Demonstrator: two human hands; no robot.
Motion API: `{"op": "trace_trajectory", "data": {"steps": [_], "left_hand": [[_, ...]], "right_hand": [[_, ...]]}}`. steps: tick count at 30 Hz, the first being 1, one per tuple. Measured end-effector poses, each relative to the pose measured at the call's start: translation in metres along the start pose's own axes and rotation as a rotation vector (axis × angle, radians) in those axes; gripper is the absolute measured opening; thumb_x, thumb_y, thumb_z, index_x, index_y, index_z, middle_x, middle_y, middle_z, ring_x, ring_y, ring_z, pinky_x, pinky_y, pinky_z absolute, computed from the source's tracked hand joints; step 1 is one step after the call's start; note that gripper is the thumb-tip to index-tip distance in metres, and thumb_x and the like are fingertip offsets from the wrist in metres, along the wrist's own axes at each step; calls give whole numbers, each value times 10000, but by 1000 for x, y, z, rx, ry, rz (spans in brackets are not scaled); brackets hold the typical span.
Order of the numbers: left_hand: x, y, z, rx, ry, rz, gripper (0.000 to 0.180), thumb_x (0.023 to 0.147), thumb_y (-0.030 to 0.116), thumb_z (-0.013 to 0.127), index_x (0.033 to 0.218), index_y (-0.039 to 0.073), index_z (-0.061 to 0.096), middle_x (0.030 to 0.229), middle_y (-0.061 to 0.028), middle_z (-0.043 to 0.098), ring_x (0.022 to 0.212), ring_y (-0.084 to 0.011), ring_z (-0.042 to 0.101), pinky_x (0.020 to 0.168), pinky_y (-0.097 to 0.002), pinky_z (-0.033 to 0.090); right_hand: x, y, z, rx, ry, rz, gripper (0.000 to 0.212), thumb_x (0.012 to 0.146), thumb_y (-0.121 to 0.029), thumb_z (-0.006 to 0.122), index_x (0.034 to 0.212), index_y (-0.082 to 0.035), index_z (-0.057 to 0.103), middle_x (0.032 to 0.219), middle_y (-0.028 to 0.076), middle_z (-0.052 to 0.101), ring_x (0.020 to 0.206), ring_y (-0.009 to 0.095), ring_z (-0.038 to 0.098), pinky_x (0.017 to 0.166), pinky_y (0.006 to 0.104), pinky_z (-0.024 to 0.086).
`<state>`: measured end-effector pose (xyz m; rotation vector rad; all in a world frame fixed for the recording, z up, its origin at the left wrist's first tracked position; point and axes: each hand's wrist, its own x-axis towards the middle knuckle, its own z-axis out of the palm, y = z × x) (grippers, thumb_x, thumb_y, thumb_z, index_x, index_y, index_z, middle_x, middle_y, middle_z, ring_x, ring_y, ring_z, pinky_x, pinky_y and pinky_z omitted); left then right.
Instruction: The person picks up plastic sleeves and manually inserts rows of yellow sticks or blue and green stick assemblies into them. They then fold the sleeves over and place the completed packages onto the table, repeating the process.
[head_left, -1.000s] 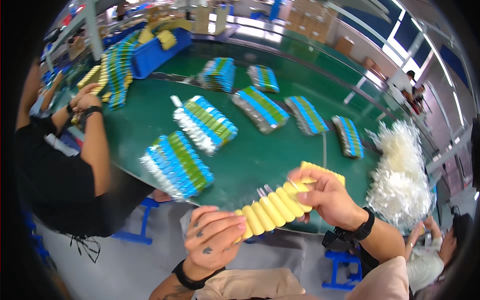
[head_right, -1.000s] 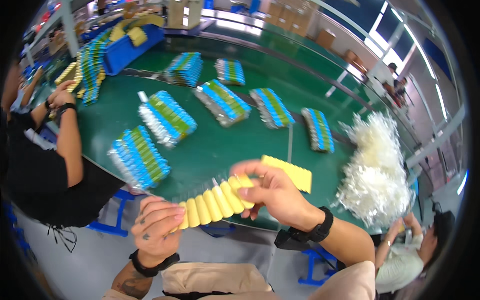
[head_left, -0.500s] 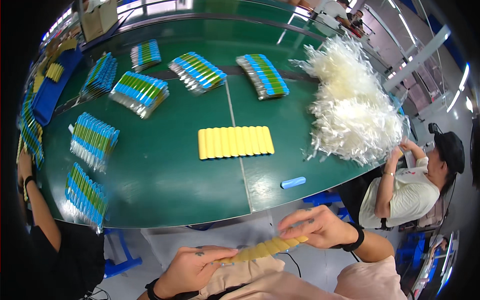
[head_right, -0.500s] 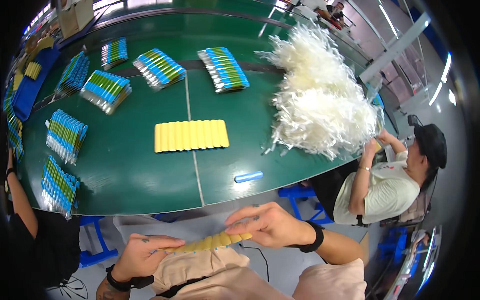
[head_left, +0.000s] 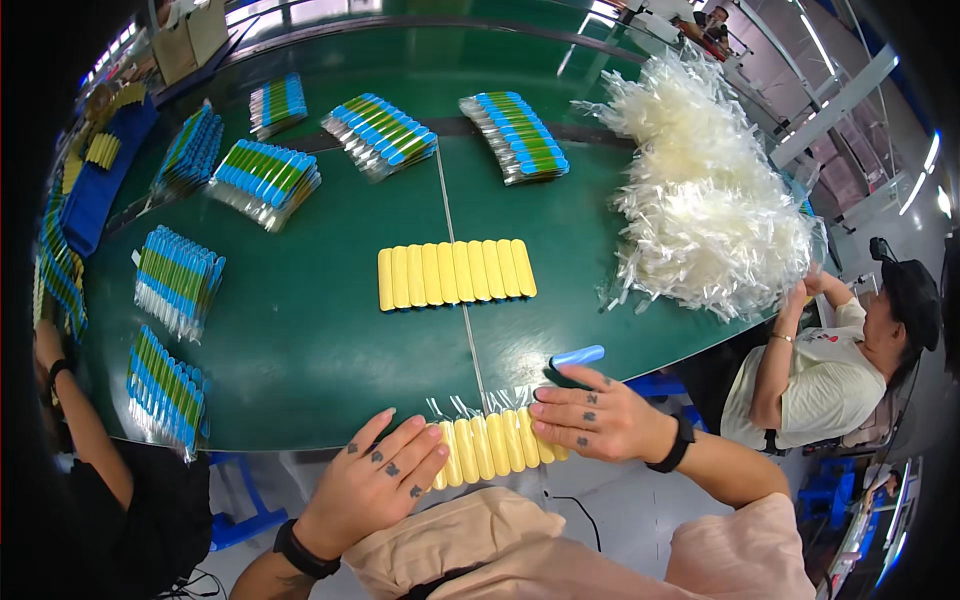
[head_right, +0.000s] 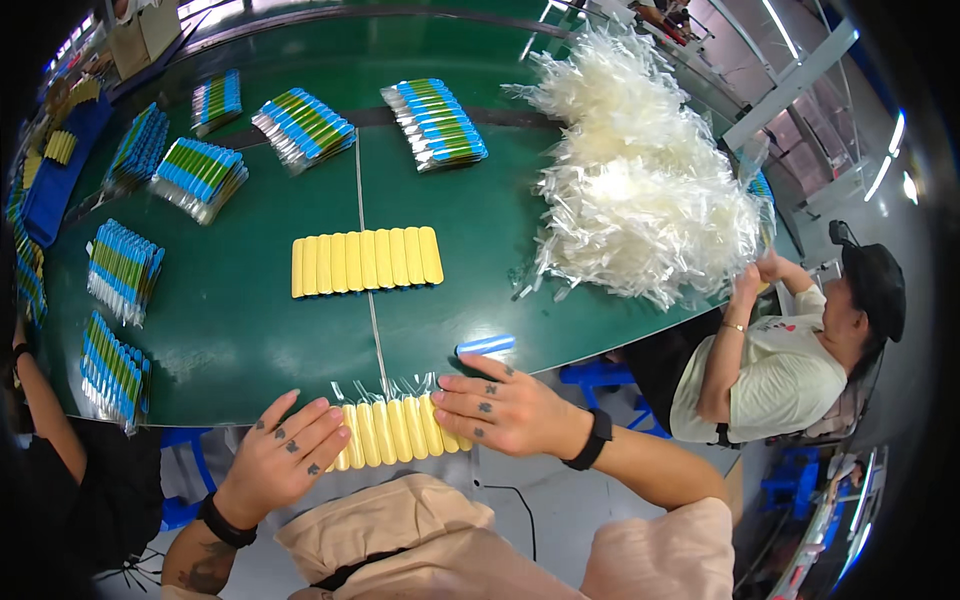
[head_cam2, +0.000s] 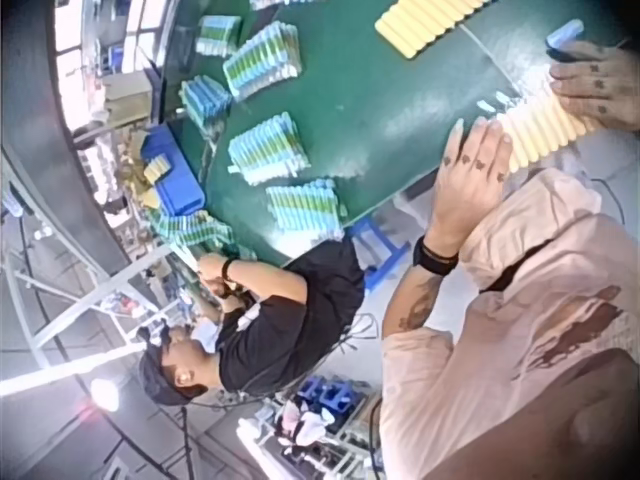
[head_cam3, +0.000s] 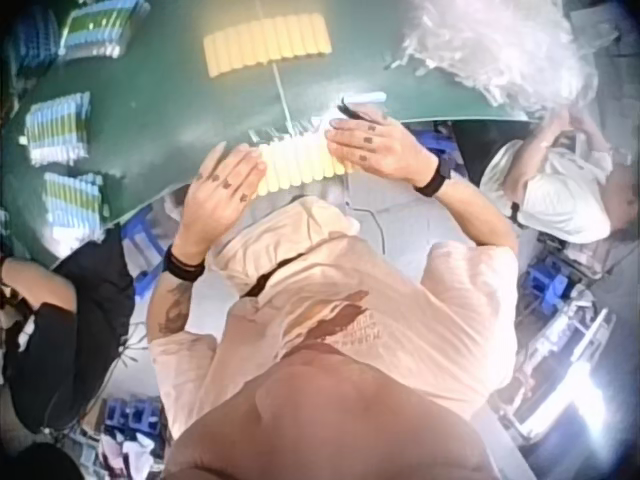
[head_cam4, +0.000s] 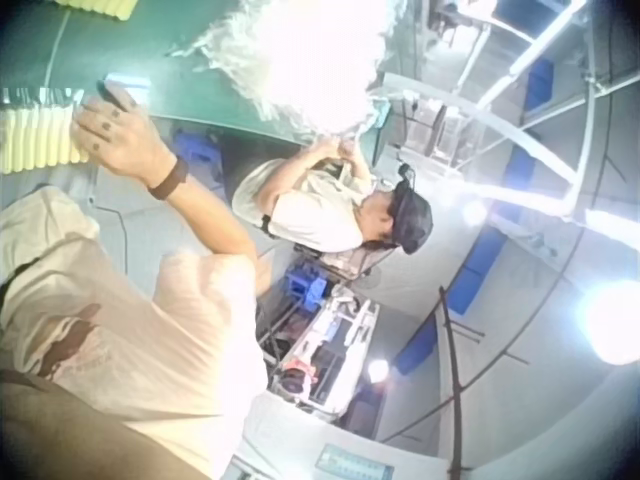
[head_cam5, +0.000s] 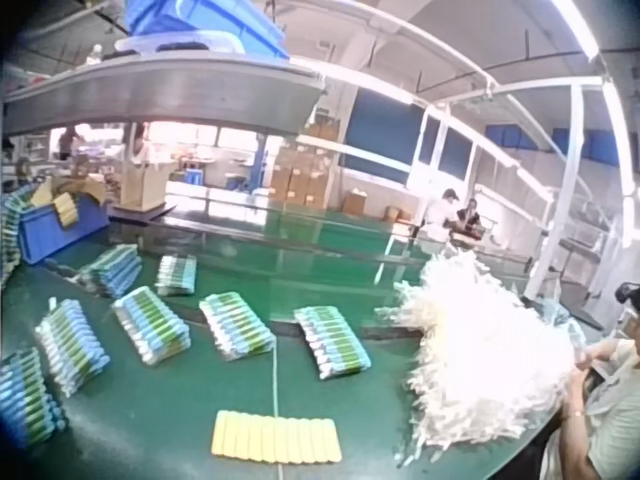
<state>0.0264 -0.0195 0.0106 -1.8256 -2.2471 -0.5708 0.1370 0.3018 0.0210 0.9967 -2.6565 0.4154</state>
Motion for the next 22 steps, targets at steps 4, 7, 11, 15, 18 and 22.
{"op": "trace_trajectory", "data": {"steps": [4,7,11,15,18,22], "left_hand": [[-13,-4,11,-7,-31,6,311,880,134,625,1174,88,711,1284,-81,671,1240,-264,614,1081,-471,447],[-9,-1,3,-37,-50,-23,341,833,144,633,1158,85,717,1266,-74,676,1231,-253,615,1077,-472,446],[-7,-8,-14,-298,29,-120,349,697,156,644,1024,77,736,1056,-61,715,1031,-235,678,1002,-450,485],[10,-24,-16,-389,365,-209,275,647,83,684,920,63,716,816,-55,698,724,-253,663,808,-421,525],[22,-33,-12,-507,415,-372,242,701,17,621,934,26,685,821,-96,717,753,-286,680,826,-430,526],[12,-50,11,-698,324,-611,278,754,66,759,1030,95,733,869,-75,754,734,-276,685,758,-394,518]], "right_hand": [[-3,1,-2,-17,-44,1,323,777,-99,740,1097,-57,730,1155,97,701,1086,293,678,1035,480,502],[-7,10,-14,214,45,224,313,776,-107,757,1084,-59,729,1141,101,690,1019,306,668,959,455,514],[1,27,-16,-203,89,514,288,808,-131,777,1070,-40,696,1127,92,668,1040,309,639,917,420,500],[-1,34,-6,-158,135,403,273,804,-143,785,1027,-41,664,1061,78,676,979,288,646,862,406,510],[18,23,-19,-67,-5,394,215,824,-126,754,972,-48,619,897,73,680,802,276,665,719,397,524],[35,15,-28,11,-341,366,206,844,-139,714,987,-67,585,715,89,650,576,311,634,550,406,499]]}}
